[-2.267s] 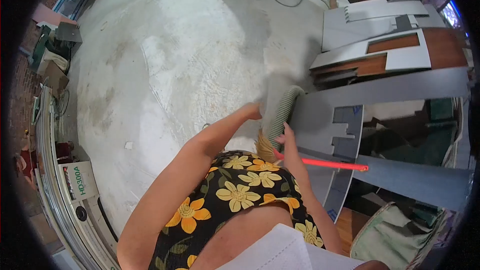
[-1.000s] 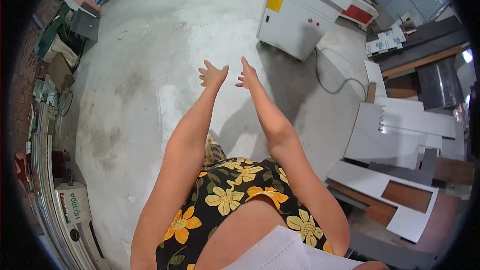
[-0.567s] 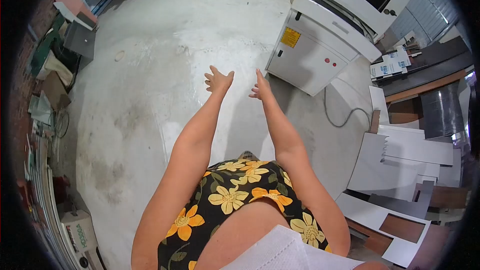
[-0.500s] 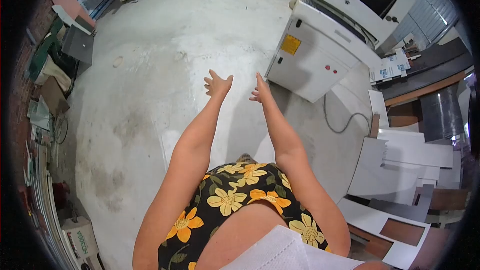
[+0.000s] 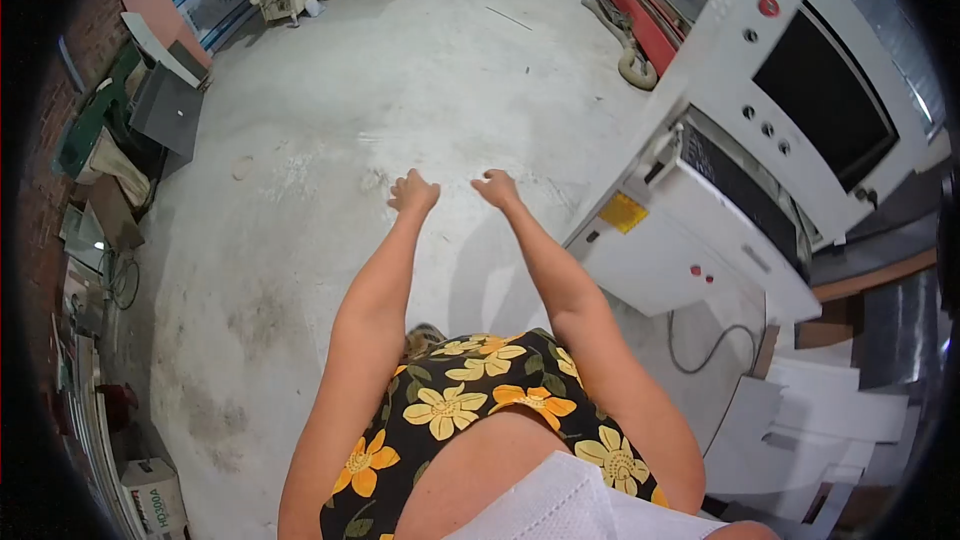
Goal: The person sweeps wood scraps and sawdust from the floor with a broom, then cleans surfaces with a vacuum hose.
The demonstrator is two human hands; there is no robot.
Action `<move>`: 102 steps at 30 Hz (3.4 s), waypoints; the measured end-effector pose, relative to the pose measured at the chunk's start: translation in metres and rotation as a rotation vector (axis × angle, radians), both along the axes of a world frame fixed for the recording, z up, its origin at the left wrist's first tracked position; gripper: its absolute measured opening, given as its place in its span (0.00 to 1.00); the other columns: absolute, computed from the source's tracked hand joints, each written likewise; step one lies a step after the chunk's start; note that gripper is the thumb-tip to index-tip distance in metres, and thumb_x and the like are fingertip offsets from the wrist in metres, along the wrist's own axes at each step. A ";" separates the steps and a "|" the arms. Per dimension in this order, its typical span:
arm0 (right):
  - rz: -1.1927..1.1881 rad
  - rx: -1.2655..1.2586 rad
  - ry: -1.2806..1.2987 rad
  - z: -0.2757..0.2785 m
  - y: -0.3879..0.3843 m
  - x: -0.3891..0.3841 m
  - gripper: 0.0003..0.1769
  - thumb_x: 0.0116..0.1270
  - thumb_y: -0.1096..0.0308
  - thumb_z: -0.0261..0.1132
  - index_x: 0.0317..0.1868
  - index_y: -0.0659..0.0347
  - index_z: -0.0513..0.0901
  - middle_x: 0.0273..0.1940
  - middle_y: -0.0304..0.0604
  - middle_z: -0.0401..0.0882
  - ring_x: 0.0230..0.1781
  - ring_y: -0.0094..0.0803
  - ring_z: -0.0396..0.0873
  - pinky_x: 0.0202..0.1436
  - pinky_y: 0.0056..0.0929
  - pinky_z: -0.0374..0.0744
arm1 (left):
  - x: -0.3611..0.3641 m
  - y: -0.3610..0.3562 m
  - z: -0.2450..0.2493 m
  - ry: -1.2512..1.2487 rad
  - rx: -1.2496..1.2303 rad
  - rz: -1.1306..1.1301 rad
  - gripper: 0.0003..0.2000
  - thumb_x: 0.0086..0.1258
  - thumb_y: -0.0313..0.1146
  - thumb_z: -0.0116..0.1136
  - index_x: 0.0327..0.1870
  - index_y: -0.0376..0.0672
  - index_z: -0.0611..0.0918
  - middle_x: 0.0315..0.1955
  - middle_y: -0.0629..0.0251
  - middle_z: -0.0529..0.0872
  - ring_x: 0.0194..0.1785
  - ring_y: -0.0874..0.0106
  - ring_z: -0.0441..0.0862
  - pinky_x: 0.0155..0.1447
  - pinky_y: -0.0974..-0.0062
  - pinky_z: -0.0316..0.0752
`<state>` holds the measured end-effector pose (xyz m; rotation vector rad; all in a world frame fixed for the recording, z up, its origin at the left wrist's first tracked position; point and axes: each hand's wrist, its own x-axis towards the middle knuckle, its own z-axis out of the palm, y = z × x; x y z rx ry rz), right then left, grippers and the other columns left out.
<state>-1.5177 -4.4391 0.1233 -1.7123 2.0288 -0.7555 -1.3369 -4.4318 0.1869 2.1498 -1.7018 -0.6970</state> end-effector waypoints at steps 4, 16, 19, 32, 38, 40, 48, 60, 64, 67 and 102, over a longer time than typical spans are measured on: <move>0.116 0.088 0.125 0.025 -0.086 0.015 0.25 0.50 0.54 0.63 0.44 0.63 0.78 0.45 0.52 0.76 0.48 0.45 0.73 0.51 0.36 0.72 | 0.003 -0.087 0.000 -0.053 0.153 0.082 0.24 0.50 0.38 0.54 0.52 0.45 0.71 0.54 0.52 0.68 0.60 0.54 0.61 0.61 0.50 0.53; -0.077 0.377 0.255 -0.086 -0.240 -0.151 0.26 0.51 0.52 0.58 0.43 0.64 0.78 0.45 0.55 0.75 0.49 0.47 0.72 0.53 0.37 0.70 | -0.062 -0.394 -0.017 -0.126 0.173 -0.147 0.21 0.51 0.35 0.53 0.49 0.44 0.74 0.54 0.52 0.69 0.60 0.55 0.62 0.61 0.51 0.51; -0.015 0.529 0.413 -0.155 -0.195 -0.214 0.24 0.51 0.50 0.58 0.36 0.64 0.80 0.39 0.56 0.77 0.42 0.50 0.74 0.47 0.41 0.72 | -0.087 -0.447 -0.030 -0.119 0.234 -0.239 0.21 0.50 0.34 0.53 0.49 0.45 0.74 0.53 0.52 0.70 0.59 0.56 0.64 0.60 0.52 0.52; -0.503 1.054 -0.159 -0.253 -0.227 -0.339 0.29 0.51 0.41 0.55 0.30 0.64 0.81 0.30 0.51 0.80 0.31 0.43 0.78 0.41 0.37 0.74 | -0.219 -0.736 -0.048 -0.146 0.252 -0.320 0.20 0.50 0.34 0.52 0.47 0.41 0.75 0.48 0.52 0.75 0.56 0.55 0.69 0.60 0.47 0.50; -0.078 0.421 0.129 -0.202 -0.479 -0.384 0.22 0.52 0.52 0.57 0.36 0.63 0.81 0.29 0.52 0.79 0.28 0.38 0.79 0.35 0.33 0.76 | -0.243 -0.837 -0.084 -0.186 0.369 -0.290 0.23 0.51 0.37 0.52 0.50 0.38 0.73 0.53 0.52 0.72 0.59 0.52 0.66 0.60 0.37 0.44; -0.214 0.366 -0.113 -0.167 -0.556 -0.390 0.24 0.52 0.53 0.60 0.42 0.65 0.79 0.29 0.52 0.80 0.29 0.33 0.79 0.36 0.28 0.76 | -0.251 -0.888 -0.150 -0.186 0.358 -0.400 0.22 0.50 0.38 0.53 0.46 0.36 0.76 0.48 0.49 0.75 0.54 0.52 0.70 0.58 0.43 0.54; -0.216 0.137 -0.407 -0.003 -0.738 -0.433 0.22 0.57 0.62 0.60 0.50 0.64 0.73 0.39 0.48 0.78 0.38 0.31 0.77 0.42 0.27 0.75 | -0.263 -1.068 -0.195 0.115 0.096 -0.530 0.19 0.48 0.45 0.56 0.20 0.32 0.79 0.25 0.45 0.80 0.31 0.55 0.78 0.38 0.64 0.73; -0.554 0.346 -0.688 0.022 -0.798 -0.521 0.24 0.56 0.59 0.61 0.50 0.64 0.73 0.34 0.41 0.78 0.34 0.26 0.75 0.32 0.22 0.73 | -0.474 -1.155 -0.166 0.721 0.532 -0.660 0.07 0.56 0.32 0.56 0.26 0.36 0.76 0.24 0.60 0.80 0.27 0.73 0.78 0.33 0.78 0.74; -0.503 0.364 -0.534 -0.021 -0.826 -0.579 0.25 0.56 0.58 0.61 0.51 0.64 0.73 0.30 0.40 0.78 0.29 0.22 0.74 0.26 0.20 0.71 | -0.564 -1.172 -0.168 0.673 0.596 -0.793 0.06 0.56 0.31 0.55 0.26 0.37 0.75 0.23 0.63 0.79 0.28 0.74 0.78 0.34 0.77 0.75; -0.521 0.351 -0.600 -0.026 -0.855 -0.633 0.26 0.55 0.57 0.61 0.51 0.65 0.73 0.30 0.41 0.78 0.29 0.22 0.75 0.26 0.20 0.72 | -0.629 -1.193 -0.172 0.702 0.644 -0.802 0.06 0.56 0.30 0.56 0.28 0.36 0.75 0.22 0.65 0.78 0.28 0.73 0.78 0.35 0.76 0.75; -0.971 0.670 -0.887 -0.218 -1.045 -1.047 0.16 0.54 0.59 0.60 0.36 0.64 0.77 0.28 0.45 0.77 0.20 0.29 0.75 0.23 0.27 0.73 | -0.997 -1.505 -0.263 0.073 0.255 -0.669 0.14 0.46 0.38 0.57 0.30 0.36 0.80 0.32 0.47 0.81 0.41 0.55 0.78 0.46 0.65 0.72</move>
